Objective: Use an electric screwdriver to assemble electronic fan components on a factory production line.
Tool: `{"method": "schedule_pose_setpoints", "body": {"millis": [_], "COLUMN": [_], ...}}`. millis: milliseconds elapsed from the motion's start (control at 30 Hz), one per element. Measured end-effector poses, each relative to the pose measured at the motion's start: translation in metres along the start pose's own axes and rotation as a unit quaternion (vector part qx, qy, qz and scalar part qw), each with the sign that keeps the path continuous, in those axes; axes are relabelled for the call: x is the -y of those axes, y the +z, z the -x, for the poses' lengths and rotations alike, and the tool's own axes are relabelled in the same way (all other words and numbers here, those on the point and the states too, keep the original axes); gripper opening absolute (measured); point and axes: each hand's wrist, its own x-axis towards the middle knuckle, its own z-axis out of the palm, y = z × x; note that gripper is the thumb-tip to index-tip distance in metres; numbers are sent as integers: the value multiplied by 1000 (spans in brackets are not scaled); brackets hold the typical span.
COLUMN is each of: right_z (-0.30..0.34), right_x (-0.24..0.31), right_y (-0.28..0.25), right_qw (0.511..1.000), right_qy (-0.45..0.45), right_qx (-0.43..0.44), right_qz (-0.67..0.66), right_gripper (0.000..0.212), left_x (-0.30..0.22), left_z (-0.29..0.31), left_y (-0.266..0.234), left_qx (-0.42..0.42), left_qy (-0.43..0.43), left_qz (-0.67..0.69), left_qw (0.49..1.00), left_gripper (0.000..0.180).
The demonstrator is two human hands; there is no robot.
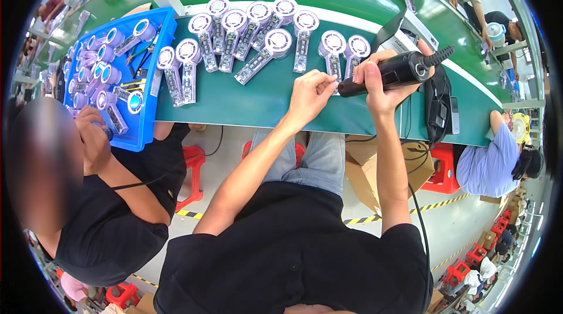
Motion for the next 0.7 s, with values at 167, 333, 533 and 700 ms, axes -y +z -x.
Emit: {"method": "schedule_pose_setpoints", "body": {"millis": [167,333,533,700], "right_z": [0,1,1,2], "right_x": [1,3,2,1], "right_y": [0,1,3,3], "right_qw": [1000,1000,1000,1000], "right_qy": [12,19,5,4], "right_qx": [-2,-4,7,10], "right_qz": [-5,-7,-7,-2], "right_gripper": [85,86,88,89], "left_x": [0,0,0,2], "left_z": [0,-1,-1,-1], "left_y": [1,1,1,4], "left_qx": [0,4,-2,-26], "left_qy": [-3,-6,0,21], "left_qz": [11,4,11,32], "left_qw": [1000,1000,1000,999], "left_gripper": [15,17,17,12]}}
